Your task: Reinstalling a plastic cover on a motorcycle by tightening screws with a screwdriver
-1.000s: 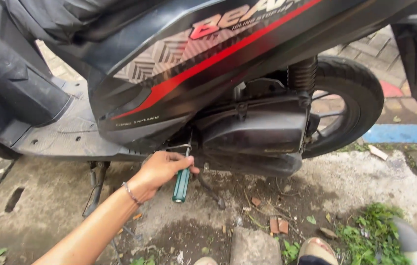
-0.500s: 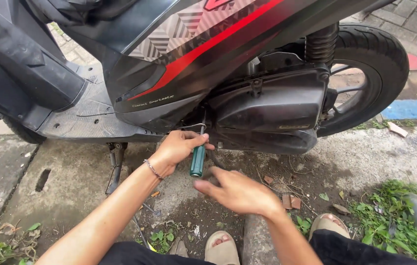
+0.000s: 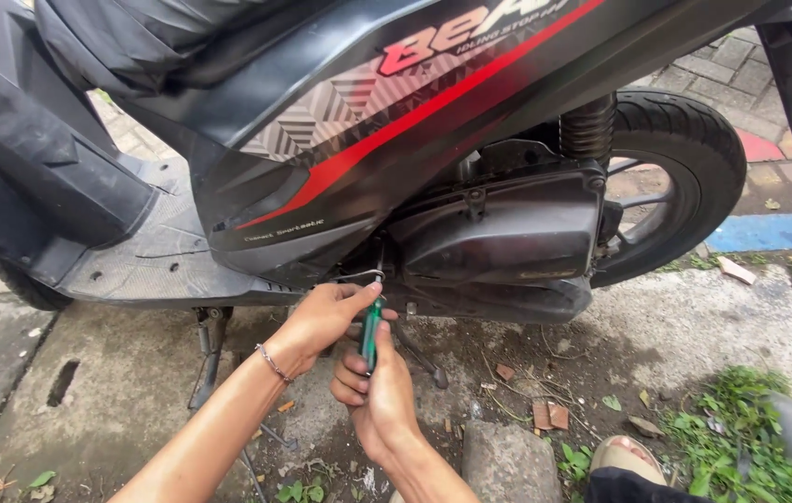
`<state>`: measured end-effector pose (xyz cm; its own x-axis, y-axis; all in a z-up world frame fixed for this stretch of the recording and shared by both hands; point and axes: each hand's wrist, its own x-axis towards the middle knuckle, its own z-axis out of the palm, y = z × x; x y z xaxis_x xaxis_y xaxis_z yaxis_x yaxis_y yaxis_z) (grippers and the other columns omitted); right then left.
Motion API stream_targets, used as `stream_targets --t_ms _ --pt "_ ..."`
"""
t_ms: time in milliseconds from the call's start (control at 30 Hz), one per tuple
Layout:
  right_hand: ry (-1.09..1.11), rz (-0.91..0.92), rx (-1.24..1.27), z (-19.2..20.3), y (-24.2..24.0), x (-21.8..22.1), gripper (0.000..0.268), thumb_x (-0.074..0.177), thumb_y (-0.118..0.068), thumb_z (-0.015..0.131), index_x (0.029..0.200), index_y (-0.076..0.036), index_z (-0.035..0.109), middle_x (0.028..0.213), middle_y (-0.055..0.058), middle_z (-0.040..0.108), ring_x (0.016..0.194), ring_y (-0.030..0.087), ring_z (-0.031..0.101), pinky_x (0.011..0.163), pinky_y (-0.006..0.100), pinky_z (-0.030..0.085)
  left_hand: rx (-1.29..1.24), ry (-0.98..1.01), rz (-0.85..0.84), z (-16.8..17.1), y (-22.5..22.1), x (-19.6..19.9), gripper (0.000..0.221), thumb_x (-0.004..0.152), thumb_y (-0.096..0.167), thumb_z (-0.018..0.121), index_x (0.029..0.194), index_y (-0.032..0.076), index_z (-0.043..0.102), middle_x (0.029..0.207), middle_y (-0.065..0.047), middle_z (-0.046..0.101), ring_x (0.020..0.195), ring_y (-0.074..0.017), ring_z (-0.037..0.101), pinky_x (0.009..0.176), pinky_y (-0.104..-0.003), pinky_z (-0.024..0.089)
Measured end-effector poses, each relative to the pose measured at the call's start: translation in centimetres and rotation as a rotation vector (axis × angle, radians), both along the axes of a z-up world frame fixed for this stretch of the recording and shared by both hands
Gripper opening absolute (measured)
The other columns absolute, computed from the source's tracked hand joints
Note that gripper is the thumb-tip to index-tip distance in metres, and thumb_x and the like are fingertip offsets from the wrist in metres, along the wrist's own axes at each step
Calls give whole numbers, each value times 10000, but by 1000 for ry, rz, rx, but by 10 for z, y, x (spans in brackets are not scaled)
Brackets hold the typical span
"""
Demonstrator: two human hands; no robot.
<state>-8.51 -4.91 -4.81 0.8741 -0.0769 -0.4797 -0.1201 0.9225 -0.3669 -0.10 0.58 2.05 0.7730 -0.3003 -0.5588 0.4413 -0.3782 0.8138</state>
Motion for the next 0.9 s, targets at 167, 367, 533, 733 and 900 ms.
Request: stream_targets --t_ms 167,367,533,733,900 --pt "-224 38 405 -46 1 11 346 1107 -448 450 947 -147 510 565 -94 265 448 21 177 381 194 136 -15 -20 -45 -17 3 1 316 1015 284 601 996 -3 732 1052 -97 835 871 -147 731 824 -256 567" --pt "-70 124 169 -6 -21 -3 251 1062 -315 522 1050 -64 534 875 56 478 638 132 409 460 229 323 33 -44 42 -7 -4 -2 226 975 197 687 960 -10 776 964 -105 842 665 -123 607 617 -244 452" --pt "38 84 63 8 -19 -9 214 1072 -167 536 1261 -66 557 855 59 496 609 109 397 470 204 287 76 -21 7 1 -5 -2 283 970 230 671 944 -38 758 1071 -92 858 402 -131 414 444 -245 385" --pt "-92 17 315 -32 -10 2 102 1085 -241 516 1073 -147 478 773 -21 421 541 27 297 422 175 200 99 0 -51 3 -4 1 364 1037 329 538 1067 11 711 1136 -78 825 840 -153 676 860 -298 551" --pt "-374 30 1150 -64 -8 6 183 1099 -234 526 974 -100 540 766 -27 379 584 50 275 471 209 208 -77 1 -6 -24 -1 6 304 1011 267 598 1093 -10 693 1057 -113 827 562 -201 672 563 -249 555"
